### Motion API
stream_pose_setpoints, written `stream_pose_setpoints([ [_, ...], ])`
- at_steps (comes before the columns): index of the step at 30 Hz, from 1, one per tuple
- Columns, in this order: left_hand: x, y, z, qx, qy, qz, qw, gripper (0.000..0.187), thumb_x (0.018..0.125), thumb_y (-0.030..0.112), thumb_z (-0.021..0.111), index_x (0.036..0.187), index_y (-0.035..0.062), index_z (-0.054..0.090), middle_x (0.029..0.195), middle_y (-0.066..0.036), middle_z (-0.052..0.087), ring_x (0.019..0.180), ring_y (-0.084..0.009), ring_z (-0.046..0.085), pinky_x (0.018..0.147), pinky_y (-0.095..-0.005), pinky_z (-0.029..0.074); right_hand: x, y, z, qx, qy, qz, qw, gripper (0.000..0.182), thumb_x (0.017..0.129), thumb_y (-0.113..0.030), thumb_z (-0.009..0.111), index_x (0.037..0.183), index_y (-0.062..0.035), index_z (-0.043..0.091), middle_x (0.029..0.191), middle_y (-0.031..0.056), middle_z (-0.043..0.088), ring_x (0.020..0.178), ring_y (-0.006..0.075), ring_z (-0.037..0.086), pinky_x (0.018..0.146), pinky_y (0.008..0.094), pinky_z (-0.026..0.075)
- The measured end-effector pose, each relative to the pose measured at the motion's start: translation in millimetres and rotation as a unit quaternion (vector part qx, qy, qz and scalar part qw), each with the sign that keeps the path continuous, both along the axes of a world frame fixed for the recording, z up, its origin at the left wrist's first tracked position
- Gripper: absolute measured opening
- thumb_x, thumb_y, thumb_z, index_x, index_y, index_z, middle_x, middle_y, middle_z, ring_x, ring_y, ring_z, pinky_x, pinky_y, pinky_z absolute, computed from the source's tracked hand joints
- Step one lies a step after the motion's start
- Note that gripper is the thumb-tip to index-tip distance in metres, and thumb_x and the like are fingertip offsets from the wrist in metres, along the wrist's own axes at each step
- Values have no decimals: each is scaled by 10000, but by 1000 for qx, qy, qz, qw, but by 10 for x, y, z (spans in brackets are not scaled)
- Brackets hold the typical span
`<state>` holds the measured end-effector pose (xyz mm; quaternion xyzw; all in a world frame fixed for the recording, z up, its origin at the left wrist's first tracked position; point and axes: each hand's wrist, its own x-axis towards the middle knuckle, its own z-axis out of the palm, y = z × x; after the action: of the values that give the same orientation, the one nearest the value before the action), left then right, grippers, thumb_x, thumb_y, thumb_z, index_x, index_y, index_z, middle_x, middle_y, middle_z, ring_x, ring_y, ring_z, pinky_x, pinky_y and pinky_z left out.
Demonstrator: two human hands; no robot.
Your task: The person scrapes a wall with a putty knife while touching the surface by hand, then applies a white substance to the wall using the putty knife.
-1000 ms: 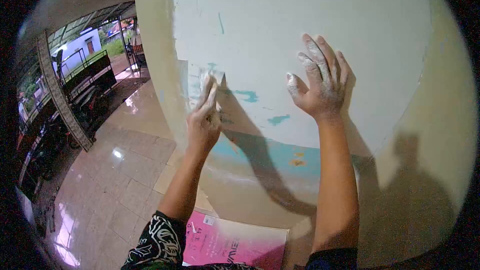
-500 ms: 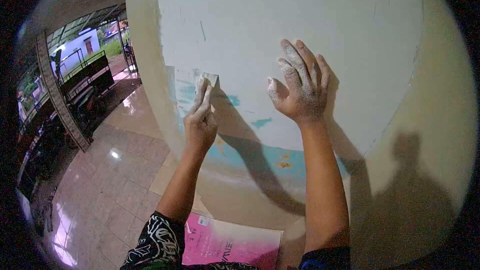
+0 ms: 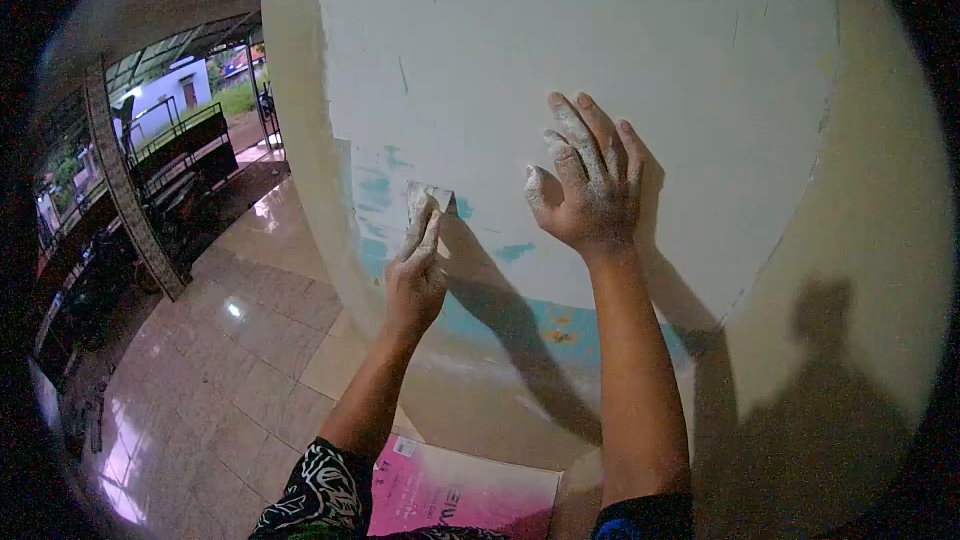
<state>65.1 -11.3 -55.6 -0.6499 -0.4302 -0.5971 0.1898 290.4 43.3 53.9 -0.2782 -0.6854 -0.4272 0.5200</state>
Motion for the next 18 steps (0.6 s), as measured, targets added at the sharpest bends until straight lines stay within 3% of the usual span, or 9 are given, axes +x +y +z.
stream_pose_setpoints([
  [2, 16, 29, 24, -12, -20, -52, 998, 585, 800, -181, 442, 1341, -15, 595, 1497, -206, 494, 1390, -336, 481, 1103, -388, 453, -8, -11, -11, -10, 0, 4, 1000, 276, 835, -274, 664, 1064, -123, 642, 1474, 17, 554, 1421, 234, 434, 1162, 538, 280],
  [4, 71, -43, 247, -40, -38, -49, 997, 576, 804, -181, 443, 1334, -17, 599, 1494, -203, 497, 1392, -332, 479, 1106, -387, 449, -8, -4, -16, -10, -1, 7, 1000, 268, 835, -274, 662, 1057, -123, 644, 1472, 15, 556, 1419, 231, 437, 1163, 534, 278],
  [6, 61, -14, 282, -30, -38, -32, 998, 540, 846, -87, 543, 1357, 73, 613, 1501, -78, 513, 1265, -313, 590, 947, -379, 551, -17, 5, -17, -5, 3, 11, 1000, 254, 836, -273, 658, 1041, -123, 648, 1469, 12, 560, 1416, 225, 442, 1165, 526, 275],
  [7, 94, -31, 235, -6, -34, -23, 999, 544, 841, -84, 544, 1354, 82, 620, 1510, -73, 505, 1257, -310, 599, 935, -373, 556, -27, -25, -7, -12, 5, 7, 1000, 240, 835, -271, 657, 1026, -126, 647, 1466, 8, 562, 1415, 214, 442, 1163, 521, 279],
  [10, 137, -67, -68, -79, -35, -9, 996, 566, 826, -100, 529, 1353, 83, 621, 1507, -86, 506, 1271, -307, 591, 960, -376, 545, -26, 5, -28, -4, 9, 11, 1000, 239, 830, -271, 662, 1021, -128, 643, 1470, 6, 559, 1412, 209, 446, 1161, 520, 283],
  [12, 98, 59, 24, 0, -20, -15, 1000, 570, 820, -97, 530, 1355, 79, 618, 1499, -81, 517, 1253, -307, 604, 933, -382, 555, -21, 17, -32, -5, 1, 8, 1000, 241, 827, -269, 662, 1021, -127, 643, 1469, 8, 559, 1405, 210, 454, 1161, 523, 284],
  [15, 149, -66, 226, -38, -36, -17, 998, 566, 822, -102, 522, 1353, 70, 615, 1496, -107, 514, 1254, -327, 600, 939, -386, 550, -35, 47, -37, -3, 3, 13, 1000, 246, 834, -266, 657, 1035, -123, 644, 1472, 22, 555, 1411, 221, 448, 1165, 537, 283],
  [18, 146, 20, -60, -20, -36, -29, 999, 560, 825, -101, 527, 1352, 67, 616, 1490, -126, 518, 1262, -349, 591, 962, -383, 540, -45, 73, -46, -3, 1, 17, 1000, 251, 838, -270, 657, 1037, -119, 644, 1476, 28, 551, 1415, 222, 445, 1164, 538, 286],
])
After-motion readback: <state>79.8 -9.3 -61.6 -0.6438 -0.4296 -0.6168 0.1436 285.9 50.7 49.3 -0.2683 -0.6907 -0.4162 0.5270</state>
